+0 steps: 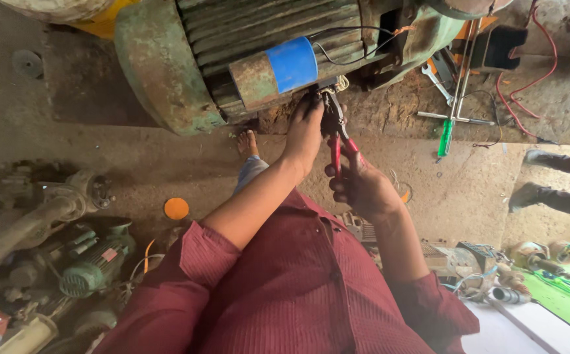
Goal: The person uses pliers to work on the wiring of an electric motor mounted on a workshop bench, then removes the motor's terminal box cover and sets it aside. They then use a long screwdriver on the motor and handle a pump housing and motor parts on the bench.
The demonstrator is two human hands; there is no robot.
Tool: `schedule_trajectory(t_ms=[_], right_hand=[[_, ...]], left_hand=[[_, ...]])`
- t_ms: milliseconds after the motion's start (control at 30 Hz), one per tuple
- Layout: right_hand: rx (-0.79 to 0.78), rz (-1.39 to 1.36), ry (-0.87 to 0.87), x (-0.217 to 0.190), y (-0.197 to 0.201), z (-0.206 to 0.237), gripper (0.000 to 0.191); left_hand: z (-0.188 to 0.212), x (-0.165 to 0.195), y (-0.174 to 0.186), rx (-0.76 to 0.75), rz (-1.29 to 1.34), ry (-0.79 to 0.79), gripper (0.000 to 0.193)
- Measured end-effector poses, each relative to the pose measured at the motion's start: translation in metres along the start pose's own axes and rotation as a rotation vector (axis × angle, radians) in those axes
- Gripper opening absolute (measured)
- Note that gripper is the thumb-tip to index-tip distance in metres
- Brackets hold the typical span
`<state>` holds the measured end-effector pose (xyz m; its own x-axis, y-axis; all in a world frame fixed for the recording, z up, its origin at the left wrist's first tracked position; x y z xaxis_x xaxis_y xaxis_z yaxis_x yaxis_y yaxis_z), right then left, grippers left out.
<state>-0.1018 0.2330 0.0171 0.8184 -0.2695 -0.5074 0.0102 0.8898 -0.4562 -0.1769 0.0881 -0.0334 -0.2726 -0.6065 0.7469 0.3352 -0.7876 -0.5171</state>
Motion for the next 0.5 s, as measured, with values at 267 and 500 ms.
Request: schedule_trajectory(t_ms=[267,500], right_hand=[[0.672,1.387,0.580,-0.040,-0.051,0.041,0.070],[0.838,1.695,0.800,-0.064,-0.080,0.069,0.073]], left_hand=[[0.006,0.002,-0.016,-0.023,0.150,0.060,0.027],[0.001,-0.007,-0.012,-0.064,0.219,0.064,0.026]])
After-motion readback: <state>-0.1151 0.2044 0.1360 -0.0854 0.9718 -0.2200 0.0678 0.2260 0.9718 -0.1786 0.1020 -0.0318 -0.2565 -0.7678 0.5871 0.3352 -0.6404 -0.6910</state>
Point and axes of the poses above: each hand's wrist, its own z-axis away from the middle knuckle, its own y-axis out of the back of the hand, x = y × z, the point moved 8 cm from there along -z, towards the middle knuckle, and after that the axes turned 5 degrees about -y, right-handed, at the moved point
